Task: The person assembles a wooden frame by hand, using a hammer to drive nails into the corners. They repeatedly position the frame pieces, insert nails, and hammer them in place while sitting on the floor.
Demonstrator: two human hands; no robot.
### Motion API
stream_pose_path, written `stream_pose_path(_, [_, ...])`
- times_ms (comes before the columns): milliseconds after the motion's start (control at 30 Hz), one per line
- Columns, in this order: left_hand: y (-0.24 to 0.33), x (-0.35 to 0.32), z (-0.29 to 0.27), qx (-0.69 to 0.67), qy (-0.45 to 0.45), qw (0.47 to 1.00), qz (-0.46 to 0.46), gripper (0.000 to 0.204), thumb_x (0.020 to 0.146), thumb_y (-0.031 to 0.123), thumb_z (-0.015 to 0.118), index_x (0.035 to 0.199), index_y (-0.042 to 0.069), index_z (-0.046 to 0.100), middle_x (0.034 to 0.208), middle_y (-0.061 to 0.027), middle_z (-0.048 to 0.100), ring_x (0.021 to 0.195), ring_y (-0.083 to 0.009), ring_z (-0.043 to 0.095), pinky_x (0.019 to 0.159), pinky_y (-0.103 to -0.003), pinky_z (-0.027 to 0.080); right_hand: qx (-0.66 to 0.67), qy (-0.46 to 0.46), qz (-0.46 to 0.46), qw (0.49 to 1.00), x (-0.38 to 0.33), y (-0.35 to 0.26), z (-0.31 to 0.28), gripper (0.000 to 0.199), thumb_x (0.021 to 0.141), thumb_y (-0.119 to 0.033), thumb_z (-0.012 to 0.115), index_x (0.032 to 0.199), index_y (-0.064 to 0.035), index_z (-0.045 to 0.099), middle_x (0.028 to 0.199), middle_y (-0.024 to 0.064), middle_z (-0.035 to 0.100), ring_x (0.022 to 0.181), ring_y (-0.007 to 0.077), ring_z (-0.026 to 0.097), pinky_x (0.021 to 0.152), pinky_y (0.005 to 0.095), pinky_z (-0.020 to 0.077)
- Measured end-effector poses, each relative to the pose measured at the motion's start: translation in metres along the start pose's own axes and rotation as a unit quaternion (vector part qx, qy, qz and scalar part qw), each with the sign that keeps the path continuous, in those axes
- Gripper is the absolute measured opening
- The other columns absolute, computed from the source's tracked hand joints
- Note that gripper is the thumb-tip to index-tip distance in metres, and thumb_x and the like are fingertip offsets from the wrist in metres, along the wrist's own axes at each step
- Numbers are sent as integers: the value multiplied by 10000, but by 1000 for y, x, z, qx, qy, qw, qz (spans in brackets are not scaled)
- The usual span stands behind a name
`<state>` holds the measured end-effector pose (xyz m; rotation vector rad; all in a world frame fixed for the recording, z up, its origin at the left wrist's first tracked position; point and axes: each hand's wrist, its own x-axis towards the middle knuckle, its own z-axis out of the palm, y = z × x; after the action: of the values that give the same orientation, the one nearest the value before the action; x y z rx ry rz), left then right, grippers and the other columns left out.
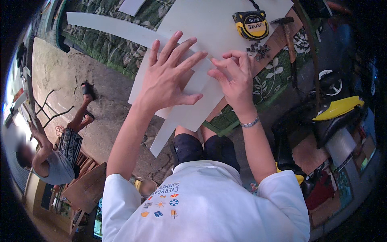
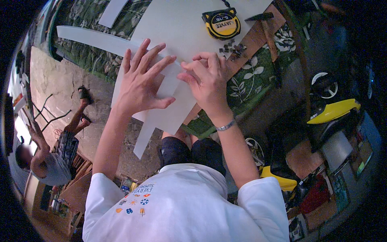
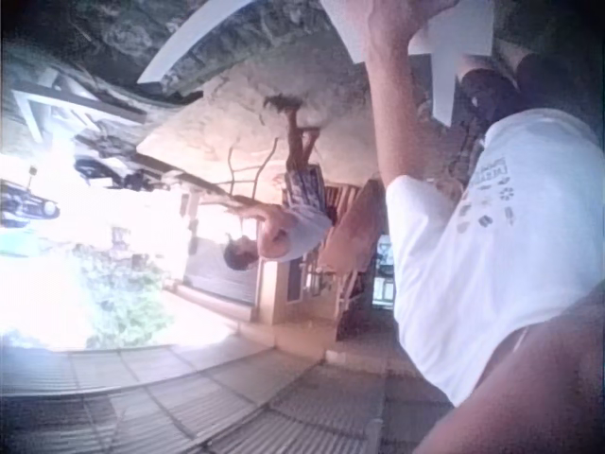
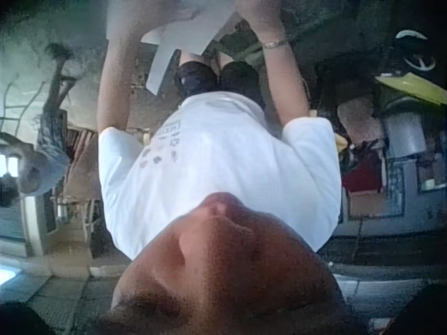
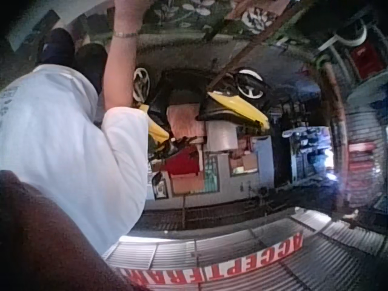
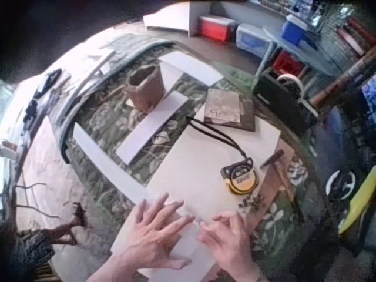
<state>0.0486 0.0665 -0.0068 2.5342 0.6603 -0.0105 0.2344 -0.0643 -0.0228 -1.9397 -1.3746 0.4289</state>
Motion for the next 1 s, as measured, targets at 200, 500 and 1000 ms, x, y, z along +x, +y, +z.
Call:
stream_pose_path(200, [0,-2,4,9,10,1000,4,1030,652,697,762,1590,385,472,1701,-24,359,1607,-315,223,1283,-598,59,-37,19,25,999,-9,-4,2,367,855,-442,806,1044,-134,737,1058,51,580,996,283,542,887,442,431])
stream_pose_path(500, [-4,-2,5,-17,11,1000,14,1038,655,669,765,1601,363,465,1715,-38,340,1607,-316,226,1284,-585,58,44,32,163,985,-15,-27,8,333,872,-342,823,979,-54,695,983,105,636,956,341,598,857,471,450])
stream_pose_path(1000, [-1,-3,2,-19,23,999,20,1052,685,666,699,1639,349,392,1727,-25,310,1598,-256,257,1308,-501,67,26,34,133,990,-16,-30,12,330,941,-338,762,979,-42,621,947,112,623,935,349,601,827,459,446])
